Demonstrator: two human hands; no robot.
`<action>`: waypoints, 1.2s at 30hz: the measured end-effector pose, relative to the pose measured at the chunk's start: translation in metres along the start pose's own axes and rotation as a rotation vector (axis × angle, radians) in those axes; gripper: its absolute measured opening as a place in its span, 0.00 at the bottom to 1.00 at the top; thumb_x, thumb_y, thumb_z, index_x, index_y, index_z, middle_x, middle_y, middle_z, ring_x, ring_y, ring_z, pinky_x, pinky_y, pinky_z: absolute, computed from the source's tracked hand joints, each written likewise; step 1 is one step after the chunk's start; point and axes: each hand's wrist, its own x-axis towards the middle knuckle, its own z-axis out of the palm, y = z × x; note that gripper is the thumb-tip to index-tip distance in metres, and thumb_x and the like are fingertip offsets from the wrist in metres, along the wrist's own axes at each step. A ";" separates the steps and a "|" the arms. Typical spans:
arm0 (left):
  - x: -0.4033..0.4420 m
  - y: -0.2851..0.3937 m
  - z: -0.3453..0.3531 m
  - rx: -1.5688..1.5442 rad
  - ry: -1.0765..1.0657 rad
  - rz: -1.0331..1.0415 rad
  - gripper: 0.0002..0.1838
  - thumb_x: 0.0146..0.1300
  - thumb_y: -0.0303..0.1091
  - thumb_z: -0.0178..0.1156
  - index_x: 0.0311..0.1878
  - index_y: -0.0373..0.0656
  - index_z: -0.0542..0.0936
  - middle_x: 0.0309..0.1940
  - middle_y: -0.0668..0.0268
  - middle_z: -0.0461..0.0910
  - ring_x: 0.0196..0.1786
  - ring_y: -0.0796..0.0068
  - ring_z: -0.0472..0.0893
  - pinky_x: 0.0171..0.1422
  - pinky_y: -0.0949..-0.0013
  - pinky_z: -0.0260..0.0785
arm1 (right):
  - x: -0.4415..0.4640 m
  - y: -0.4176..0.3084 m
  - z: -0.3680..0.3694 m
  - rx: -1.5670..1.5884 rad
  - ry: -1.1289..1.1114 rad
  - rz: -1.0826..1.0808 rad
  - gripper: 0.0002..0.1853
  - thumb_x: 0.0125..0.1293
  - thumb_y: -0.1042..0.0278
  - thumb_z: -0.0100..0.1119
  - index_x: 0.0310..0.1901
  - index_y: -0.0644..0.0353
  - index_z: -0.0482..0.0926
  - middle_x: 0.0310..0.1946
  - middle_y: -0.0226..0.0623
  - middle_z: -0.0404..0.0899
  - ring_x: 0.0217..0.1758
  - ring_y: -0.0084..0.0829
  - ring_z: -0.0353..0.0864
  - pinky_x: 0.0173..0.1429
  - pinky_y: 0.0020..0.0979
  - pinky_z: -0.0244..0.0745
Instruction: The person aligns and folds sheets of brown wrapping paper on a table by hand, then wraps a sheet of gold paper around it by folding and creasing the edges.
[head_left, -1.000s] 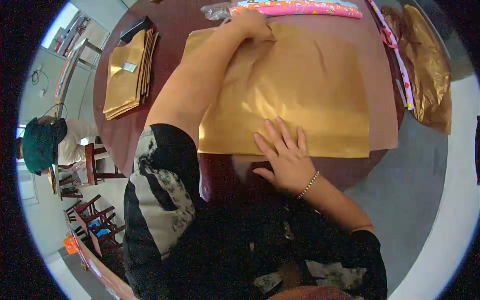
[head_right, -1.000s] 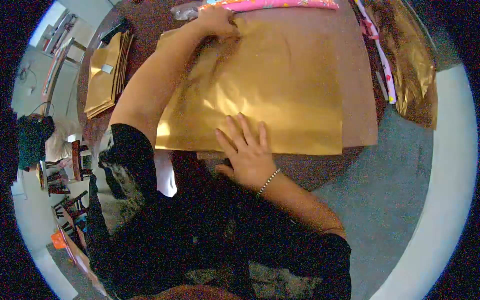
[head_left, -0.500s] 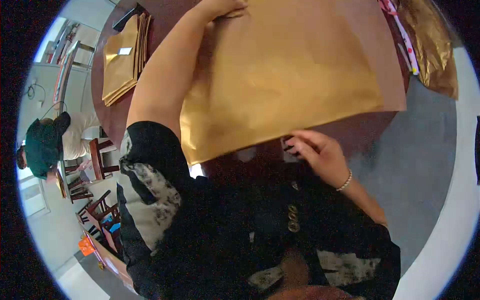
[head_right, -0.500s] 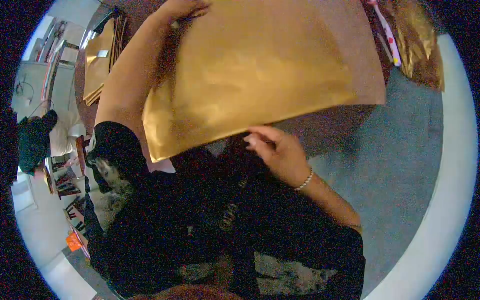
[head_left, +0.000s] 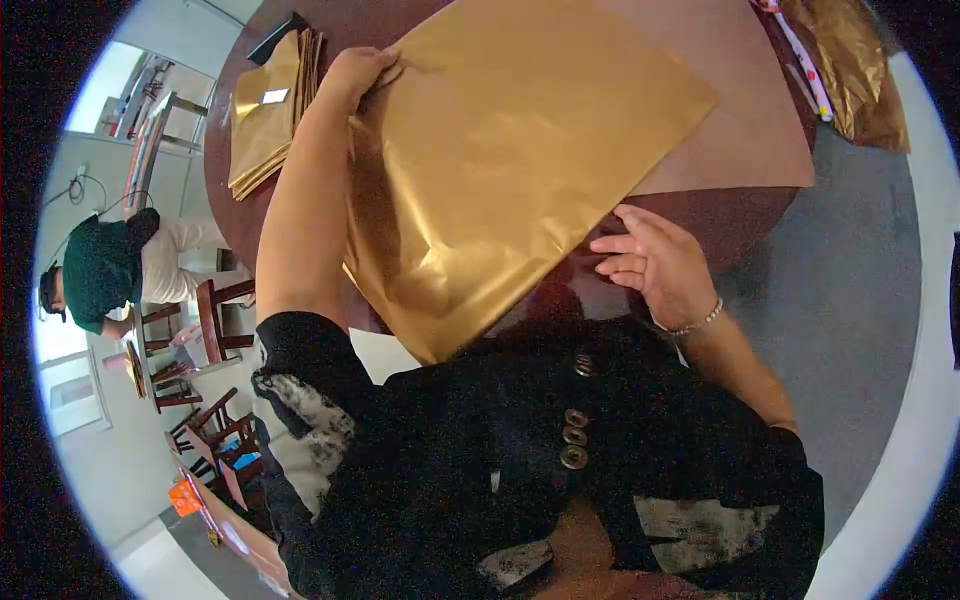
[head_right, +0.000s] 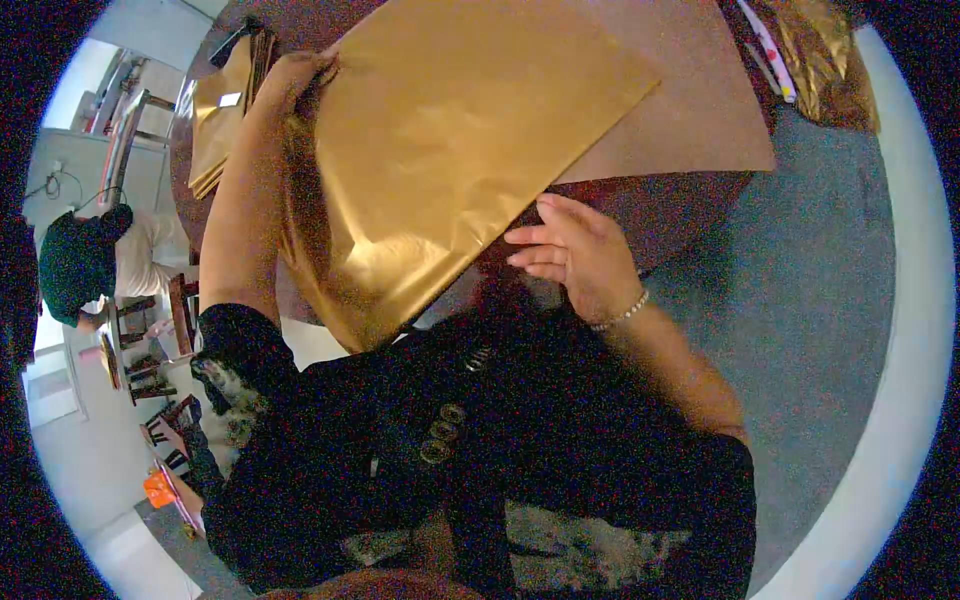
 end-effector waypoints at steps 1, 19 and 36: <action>-0.005 -0.004 -0.001 -0.081 0.027 0.021 0.16 0.63 0.44 0.63 0.35 0.37 0.84 0.29 0.66 0.82 0.31 0.76 0.76 0.38 0.67 0.69 | 0.003 0.000 0.002 0.000 -0.004 -0.004 0.19 0.71 0.61 0.53 0.57 0.63 0.70 0.39 0.48 0.83 0.33 0.34 0.85 0.37 0.27 0.80; -0.032 0.067 -0.085 -0.891 0.094 -0.048 0.08 0.61 0.39 0.65 0.34 0.46 0.83 0.27 0.71 0.82 0.26 0.75 0.77 0.33 0.68 0.69 | 0.047 -0.117 -0.006 -0.073 -0.216 -0.408 0.08 0.70 0.66 0.56 0.45 0.60 0.77 0.19 0.21 0.73 0.14 0.12 0.67 0.14 0.11 0.58; -0.045 0.167 -0.197 -0.366 0.227 0.512 0.13 0.66 0.46 0.62 0.37 0.45 0.83 0.27 0.73 0.80 0.26 0.85 0.74 0.28 0.78 0.57 | 0.017 -0.286 0.018 -0.154 -0.375 -1.143 0.15 0.71 0.69 0.55 0.56 0.65 0.72 0.41 0.41 0.82 0.28 0.18 0.79 0.29 0.11 0.75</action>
